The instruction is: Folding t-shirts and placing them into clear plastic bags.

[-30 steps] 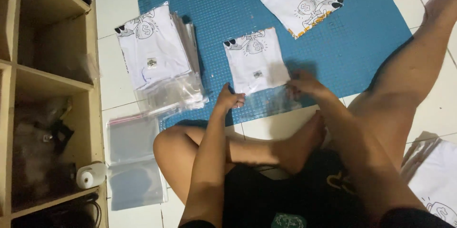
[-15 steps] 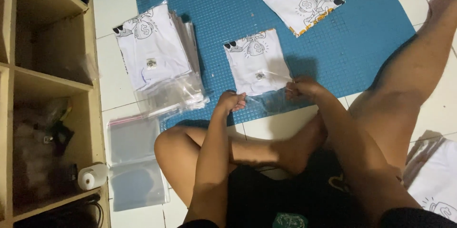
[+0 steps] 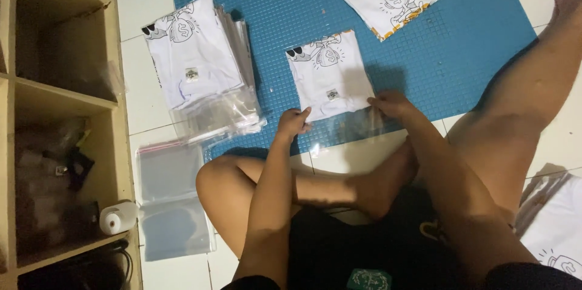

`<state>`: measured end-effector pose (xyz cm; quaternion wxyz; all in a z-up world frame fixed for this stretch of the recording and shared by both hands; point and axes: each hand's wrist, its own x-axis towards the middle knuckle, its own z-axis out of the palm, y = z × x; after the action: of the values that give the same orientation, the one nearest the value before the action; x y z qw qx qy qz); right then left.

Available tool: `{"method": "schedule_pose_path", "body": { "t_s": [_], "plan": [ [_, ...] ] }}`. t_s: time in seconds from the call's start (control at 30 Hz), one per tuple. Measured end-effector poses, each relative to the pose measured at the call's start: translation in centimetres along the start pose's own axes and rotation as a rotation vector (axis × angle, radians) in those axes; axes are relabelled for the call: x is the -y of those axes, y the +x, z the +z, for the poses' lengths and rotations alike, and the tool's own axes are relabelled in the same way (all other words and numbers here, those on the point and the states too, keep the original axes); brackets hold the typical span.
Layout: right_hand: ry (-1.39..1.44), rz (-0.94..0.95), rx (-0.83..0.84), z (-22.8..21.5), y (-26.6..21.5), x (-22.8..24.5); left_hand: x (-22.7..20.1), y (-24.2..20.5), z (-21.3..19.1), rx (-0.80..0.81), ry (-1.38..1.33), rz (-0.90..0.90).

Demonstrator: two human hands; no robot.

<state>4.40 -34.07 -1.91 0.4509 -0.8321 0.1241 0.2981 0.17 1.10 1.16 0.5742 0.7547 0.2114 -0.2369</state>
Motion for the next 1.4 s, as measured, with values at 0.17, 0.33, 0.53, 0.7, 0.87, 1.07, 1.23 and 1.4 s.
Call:
{"method": "schedule_pose_path", "body": {
  "t_s": [0.17, 0.33, 0.53, 0.7, 0.87, 1.07, 1.23, 1.4],
  "plan": [
    [-0.174, -0.089, 0.023, 0.2, 0.5, -0.6, 1.2, 1.8, 0.8, -0.047, -0.023, -0.04],
    [-0.33, -0.028, -0.148, 1.2, -3.3, 4.5, -3.3, -2.7, 1.2, -0.245, 0.444, 0.097],
    [-0.87, -0.971, -0.948, 5.8, -0.8, 7.6, -7.7, -2.3, 4.7, -0.337, 0.859, 0.663],
    [-0.811, -0.532, -0.554, 6.0, -1.5, 9.2, -9.1, -0.8, 4.8, -0.129, 1.119, 0.242],
    [-0.698, -0.343, -0.388, 5.1, -1.4, 10.0, -7.5, 0.6, 5.2, -0.179, 1.061, 0.262],
    [-0.739, -0.551, -0.714, 4.4, 2.4, 10.4, -4.9, 4.0, 6.1, -0.637, 0.96, 0.564],
    [-0.684, -0.808, -0.613, 4.5, 1.1, 13.2, -8.1, 3.8, 4.5, -0.488, 0.902, 0.731],
    [-0.762, -0.613, -0.466, 5.2, 1.8, 12.5, -9.8, 3.4, 3.1, -0.159, 1.13, 0.255]
  ]
}}
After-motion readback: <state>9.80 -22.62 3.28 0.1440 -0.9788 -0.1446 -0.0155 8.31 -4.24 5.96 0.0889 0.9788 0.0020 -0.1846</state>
